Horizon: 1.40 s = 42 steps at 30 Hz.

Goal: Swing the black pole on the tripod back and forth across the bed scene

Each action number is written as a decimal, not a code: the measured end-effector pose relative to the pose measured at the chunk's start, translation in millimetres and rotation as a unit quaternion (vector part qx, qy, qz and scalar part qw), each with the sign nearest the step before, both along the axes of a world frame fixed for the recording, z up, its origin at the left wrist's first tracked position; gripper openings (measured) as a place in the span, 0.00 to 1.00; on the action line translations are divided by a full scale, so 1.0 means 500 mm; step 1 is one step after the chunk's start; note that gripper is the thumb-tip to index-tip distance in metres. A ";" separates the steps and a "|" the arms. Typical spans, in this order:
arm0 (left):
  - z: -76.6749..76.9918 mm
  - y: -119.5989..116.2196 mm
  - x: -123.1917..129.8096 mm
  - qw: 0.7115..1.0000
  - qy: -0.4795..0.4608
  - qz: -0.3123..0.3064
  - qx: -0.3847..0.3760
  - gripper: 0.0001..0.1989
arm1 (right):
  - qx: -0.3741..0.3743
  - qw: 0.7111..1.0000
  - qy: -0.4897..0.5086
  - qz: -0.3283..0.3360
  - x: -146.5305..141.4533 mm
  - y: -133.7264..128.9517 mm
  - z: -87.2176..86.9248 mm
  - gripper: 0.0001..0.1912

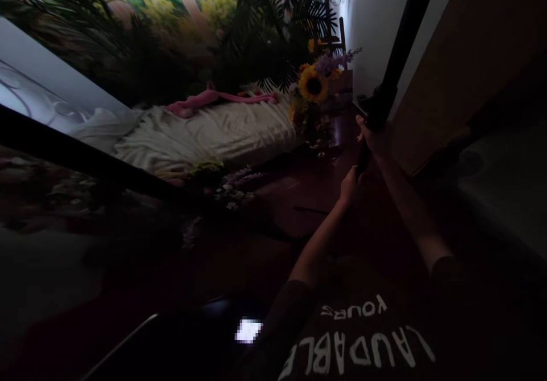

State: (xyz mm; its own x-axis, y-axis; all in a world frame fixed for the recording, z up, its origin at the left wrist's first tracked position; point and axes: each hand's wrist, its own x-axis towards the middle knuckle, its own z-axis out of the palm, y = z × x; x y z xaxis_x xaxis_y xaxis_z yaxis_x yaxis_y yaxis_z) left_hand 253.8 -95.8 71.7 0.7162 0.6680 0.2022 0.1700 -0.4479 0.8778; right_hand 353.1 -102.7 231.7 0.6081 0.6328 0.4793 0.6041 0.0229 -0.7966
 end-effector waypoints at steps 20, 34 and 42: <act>-0.027 0.008 0.006 0.998 -0.052 0.008 0.033 0.17 | -0.177 0.984 -0.008 0.036 -0.009 -0.261 -0.224 0.19; -0.022 0.006 0.001 0.998 -0.057 0.008 0.020 0.18 | -0.052 0.977 0.201 -0.037 -0.002 -0.192 -0.302 0.16; -0.012 0.006 -0.009 0.999 -0.040 -0.020 0.013 0.18 | -0.056 0.839 0.537 -0.066 -0.018 -0.157 -0.277 0.09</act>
State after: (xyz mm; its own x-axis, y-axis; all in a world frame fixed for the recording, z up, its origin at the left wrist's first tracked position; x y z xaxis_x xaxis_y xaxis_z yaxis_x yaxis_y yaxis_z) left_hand 249.5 -92.7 65.7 0.7229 0.6333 0.2764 0.0814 -0.4753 0.8761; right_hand 344.0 -181.5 93.1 0.7206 0.5298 -0.4473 -0.4716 -0.0985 -0.8763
